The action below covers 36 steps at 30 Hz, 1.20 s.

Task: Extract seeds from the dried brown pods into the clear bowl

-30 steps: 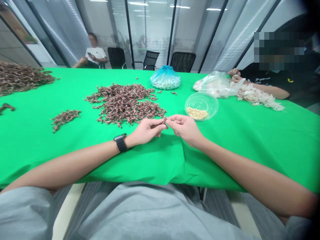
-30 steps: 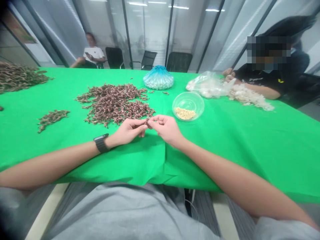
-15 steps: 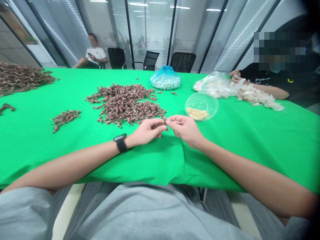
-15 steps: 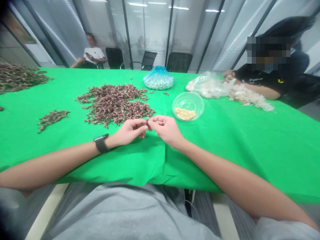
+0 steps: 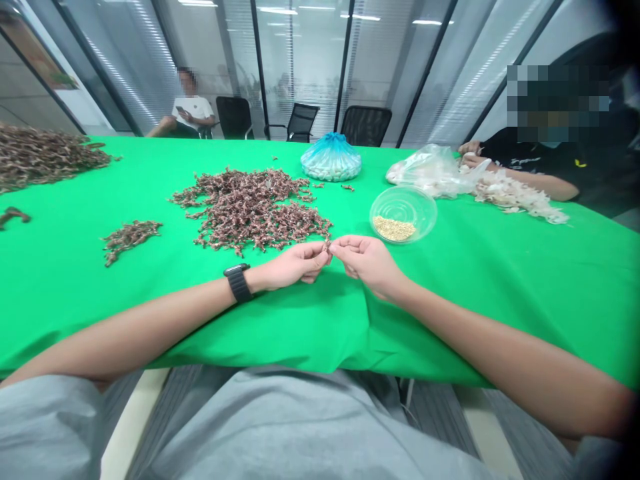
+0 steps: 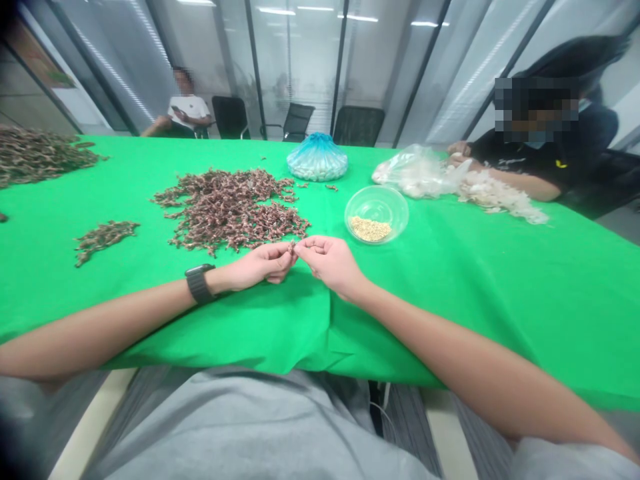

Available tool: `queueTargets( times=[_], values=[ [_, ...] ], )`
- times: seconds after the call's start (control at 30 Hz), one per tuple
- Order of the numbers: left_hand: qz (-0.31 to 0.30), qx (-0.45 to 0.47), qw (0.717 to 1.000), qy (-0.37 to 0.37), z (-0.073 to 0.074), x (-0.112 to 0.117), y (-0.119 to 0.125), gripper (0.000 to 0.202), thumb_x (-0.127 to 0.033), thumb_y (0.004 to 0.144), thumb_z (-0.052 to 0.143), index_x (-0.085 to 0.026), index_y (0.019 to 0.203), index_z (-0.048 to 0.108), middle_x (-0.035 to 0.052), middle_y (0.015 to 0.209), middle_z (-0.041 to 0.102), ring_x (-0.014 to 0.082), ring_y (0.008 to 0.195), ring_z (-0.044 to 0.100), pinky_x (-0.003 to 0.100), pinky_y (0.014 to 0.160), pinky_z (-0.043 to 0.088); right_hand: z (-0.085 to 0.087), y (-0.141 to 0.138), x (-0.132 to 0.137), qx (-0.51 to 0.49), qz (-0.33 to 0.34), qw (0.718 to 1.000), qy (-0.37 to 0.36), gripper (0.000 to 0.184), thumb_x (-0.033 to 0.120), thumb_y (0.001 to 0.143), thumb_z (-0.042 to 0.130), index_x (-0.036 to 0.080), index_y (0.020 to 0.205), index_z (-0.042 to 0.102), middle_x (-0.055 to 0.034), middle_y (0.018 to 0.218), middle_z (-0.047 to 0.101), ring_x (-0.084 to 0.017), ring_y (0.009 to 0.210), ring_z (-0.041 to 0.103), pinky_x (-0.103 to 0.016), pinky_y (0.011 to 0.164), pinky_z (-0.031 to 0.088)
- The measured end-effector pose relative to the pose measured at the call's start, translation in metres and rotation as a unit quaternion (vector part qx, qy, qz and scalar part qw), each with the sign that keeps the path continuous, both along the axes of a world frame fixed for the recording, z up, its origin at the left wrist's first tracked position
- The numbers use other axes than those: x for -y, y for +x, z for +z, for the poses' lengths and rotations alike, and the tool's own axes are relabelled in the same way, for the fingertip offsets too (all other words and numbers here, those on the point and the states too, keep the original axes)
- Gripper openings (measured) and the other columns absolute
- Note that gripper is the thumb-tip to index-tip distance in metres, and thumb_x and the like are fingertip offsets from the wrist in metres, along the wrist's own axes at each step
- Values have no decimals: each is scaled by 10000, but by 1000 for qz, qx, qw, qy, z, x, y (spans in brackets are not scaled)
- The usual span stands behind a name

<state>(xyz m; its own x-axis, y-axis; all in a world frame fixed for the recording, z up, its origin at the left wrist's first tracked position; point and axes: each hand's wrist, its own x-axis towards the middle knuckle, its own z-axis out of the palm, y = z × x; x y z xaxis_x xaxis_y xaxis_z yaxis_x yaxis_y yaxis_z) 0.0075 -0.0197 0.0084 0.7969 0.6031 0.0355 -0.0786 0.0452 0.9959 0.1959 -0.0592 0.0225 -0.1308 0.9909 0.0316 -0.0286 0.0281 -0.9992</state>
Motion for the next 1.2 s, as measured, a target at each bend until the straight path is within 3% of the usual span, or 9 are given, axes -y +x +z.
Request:
queueTargets(
  times=[0.17, 0.33, 0.53, 0.63, 0.97, 1.2],
  values=[
    [-5, -22, 999, -48, 1, 0, 1, 425, -570, 934, 553, -190, 801, 418, -68, 653, 261, 67, 501, 212, 193, 460, 191, -2, -4, 0, -10, 3, 1000, -11, 480, 538, 640, 873, 146, 837, 679, 93, 473, 432, -50, 400, 323, -218, 397, 238],
    [1, -41, 997, -60, 3, -2, 2, 329, -469, 944, 372, -186, 780, 409, -46, 664, 273, 83, 498, 221, 199, 450, 188, -3, -5, 1, -9, 3, 1000, -14, 486, 538, 641, 873, 141, 845, 681, 85, 487, 459, -49, 401, 328, -219, 394, 229],
    [26, -39, 997, -66, 0, 0, 4, 172, -315, 847, 509, -198, 807, 389, -62, 655, 258, 75, 496, 203, 189, 450, 183, -2, -5, 1, -5, 11, 1000, -27, 527, 584, 632, 862, 140, 839, 669, 79, 499, 468, -45, 405, 309, -221, 394, 214],
    [38, -36, 996, -71, 1, 2, 4, 187, -256, 827, 548, -213, 852, 367, -73, 654, 263, 69, 488, 201, 181, 449, 171, -2, -4, 2, -7, 12, 999, -31, 534, 592, 630, 862, 140, 837, 667, 79, 497, 469, -45, 404, 306, -220, 393, 210],
    [23, 27, 996, -78, 1, 0, -2, 322, -373, 894, 689, -213, 895, 409, -75, 665, 337, 61, 495, 242, 177, 465, 209, -9, -2, -3, -22, 14, 999, -28, 454, 530, 668, 867, 152, 829, 673, 86, 491, 431, -51, 419, 328, -210, 408, 234],
    [18, 50, 994, -91, -4, -4, -4, 264, -300, 873, 711, -187, 900, 473, -48, 705, 408, 59, 510, 309, 188, 477, 231, -7, -1, -3, -17, 15, 999, -24, 455, 523, 647, 877, 155, 809, 664, 81, 509, 439, -47, 420, 319, -211, 406, 227]
  ],
)
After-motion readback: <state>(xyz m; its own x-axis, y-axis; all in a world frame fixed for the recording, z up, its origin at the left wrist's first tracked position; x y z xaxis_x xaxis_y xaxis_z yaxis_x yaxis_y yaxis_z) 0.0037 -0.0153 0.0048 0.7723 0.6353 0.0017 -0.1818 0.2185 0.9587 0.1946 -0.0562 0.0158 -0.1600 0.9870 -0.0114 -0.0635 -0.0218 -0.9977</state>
